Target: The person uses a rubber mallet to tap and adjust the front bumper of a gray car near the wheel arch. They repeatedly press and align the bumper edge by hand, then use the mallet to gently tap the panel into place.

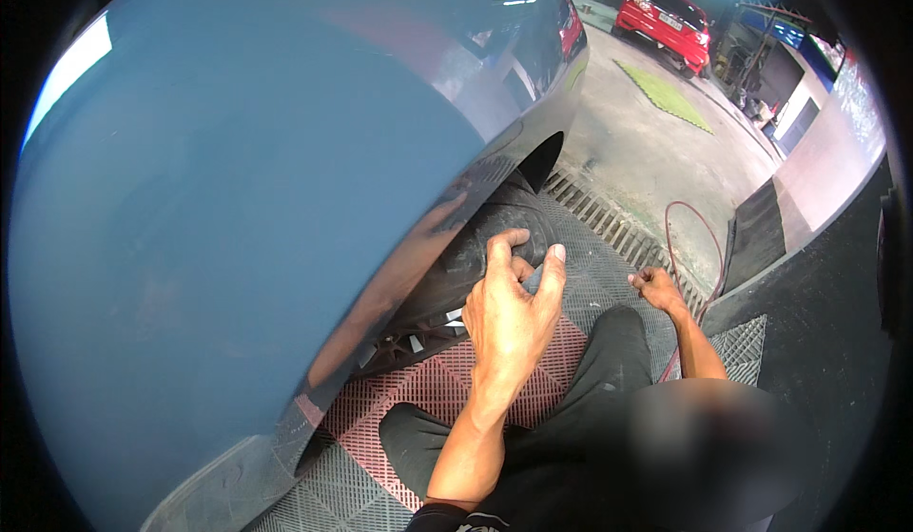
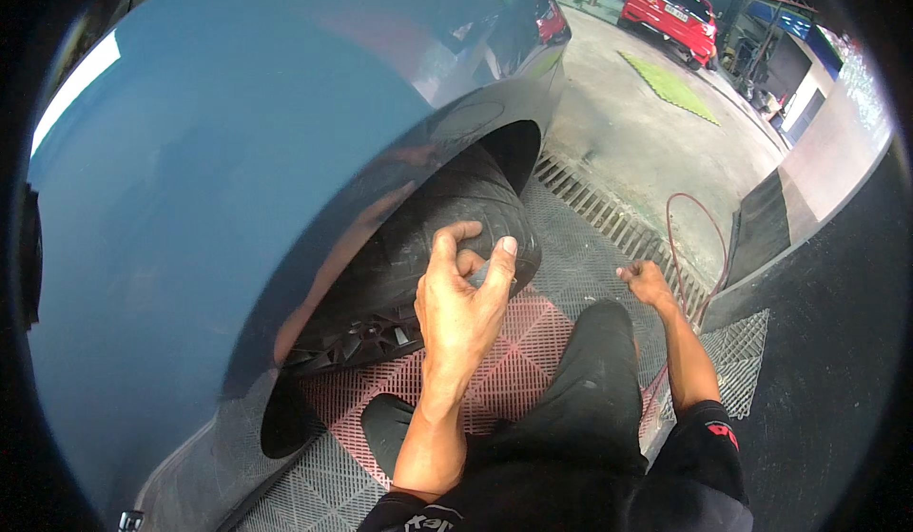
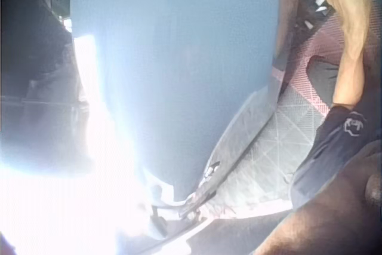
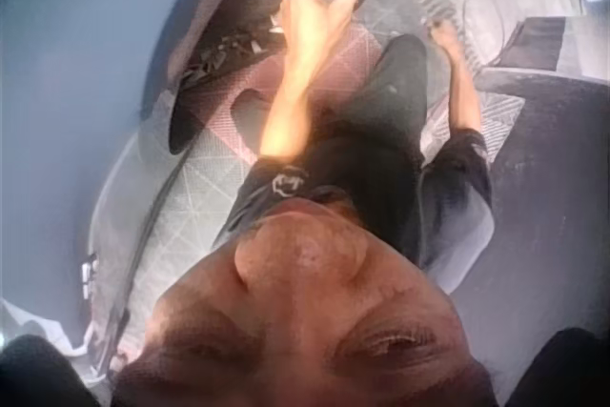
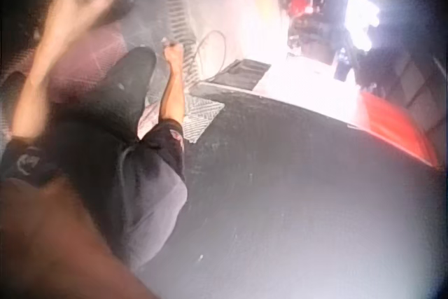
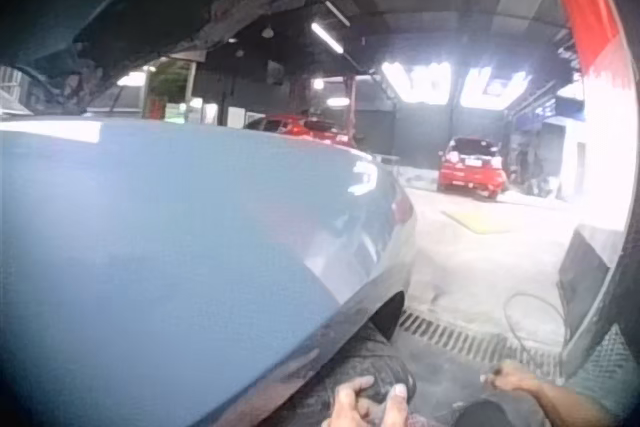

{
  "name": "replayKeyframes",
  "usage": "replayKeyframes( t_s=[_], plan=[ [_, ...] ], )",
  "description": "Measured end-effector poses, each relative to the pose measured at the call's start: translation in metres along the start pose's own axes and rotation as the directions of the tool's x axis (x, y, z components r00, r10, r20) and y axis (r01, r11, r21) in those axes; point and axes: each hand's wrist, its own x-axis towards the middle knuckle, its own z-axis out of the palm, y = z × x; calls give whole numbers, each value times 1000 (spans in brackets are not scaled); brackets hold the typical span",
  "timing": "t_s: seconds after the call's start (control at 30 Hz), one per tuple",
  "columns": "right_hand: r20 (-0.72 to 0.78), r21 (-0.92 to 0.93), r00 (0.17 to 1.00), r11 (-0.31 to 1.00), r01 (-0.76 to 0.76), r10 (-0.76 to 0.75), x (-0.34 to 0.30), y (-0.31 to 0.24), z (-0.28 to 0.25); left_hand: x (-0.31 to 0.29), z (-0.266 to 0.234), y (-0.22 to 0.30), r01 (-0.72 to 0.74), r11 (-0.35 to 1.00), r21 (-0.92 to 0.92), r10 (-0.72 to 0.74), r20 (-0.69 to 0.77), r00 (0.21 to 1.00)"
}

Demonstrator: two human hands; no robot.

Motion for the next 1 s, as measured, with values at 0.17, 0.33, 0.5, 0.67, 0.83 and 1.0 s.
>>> replayKeyframes(
  t_s=[0.17,0.33,0.5,0.67,0.83,1.0],
  plan=[
    [-124,6,982,989,147,-145,-31,-70,-22,1,-10,-2,17,998,-54,-13,74,997],
    [-212,22,946,967,254,-244,-64,-161,-36,2,-9,-10,-6,997,-83,13,90,996],
    [-354,-5,884,945,326,-306,-76,-235,-40,3,-14,-7,16,997,-79,-6,131,991],
    [-512,-16,765,894,447,-391,-59,-283,-40,3,-15,-6,32,996,-83,-18,162,987],
    [-565,-95,735,914,394,-375,-52,-331,-52,5,-20,-5,40,997,-70,-27,169,985],
    [-589,-173,711,920,353,-384,-27,-341,-53,4,-19,-9,25,997,-76,-13,160,987]
  ],
)
